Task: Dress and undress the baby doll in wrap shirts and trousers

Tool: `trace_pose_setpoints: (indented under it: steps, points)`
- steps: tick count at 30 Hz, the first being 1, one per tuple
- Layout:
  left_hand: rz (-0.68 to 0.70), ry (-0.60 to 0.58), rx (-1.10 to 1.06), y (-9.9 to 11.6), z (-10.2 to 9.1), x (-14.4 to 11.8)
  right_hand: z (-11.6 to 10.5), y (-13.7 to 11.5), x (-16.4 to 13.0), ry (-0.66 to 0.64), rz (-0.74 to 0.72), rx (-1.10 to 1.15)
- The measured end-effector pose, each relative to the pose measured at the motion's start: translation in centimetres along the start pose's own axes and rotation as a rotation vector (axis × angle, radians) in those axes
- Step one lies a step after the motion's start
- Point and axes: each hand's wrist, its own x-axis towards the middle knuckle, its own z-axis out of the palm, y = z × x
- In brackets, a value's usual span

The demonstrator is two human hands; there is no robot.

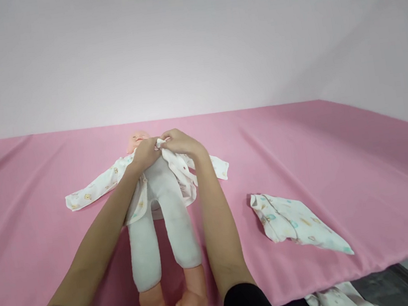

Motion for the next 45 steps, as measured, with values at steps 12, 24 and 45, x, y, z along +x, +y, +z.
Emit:
trace_pose_setpoints:
  steps: [12, 24, 45]
  points:
    - [0.005, 0.042, 0.356, -0.6, -1.4, -0.4, -2.0, 11.8, 1.3, 0.115, 0.413, -0.169]
    - [-0.047, -0.038, 0.192, -0.6, -3.5, -1.1, 0.2, 10.0, 3.5, 0.012, 0.365, -0.305]
    - [0.402, -0.373, 0.152, 4.0, -0.5, -2.1, -3.8, 8.9, 0.5, -0.183, 0.67, -0.228]
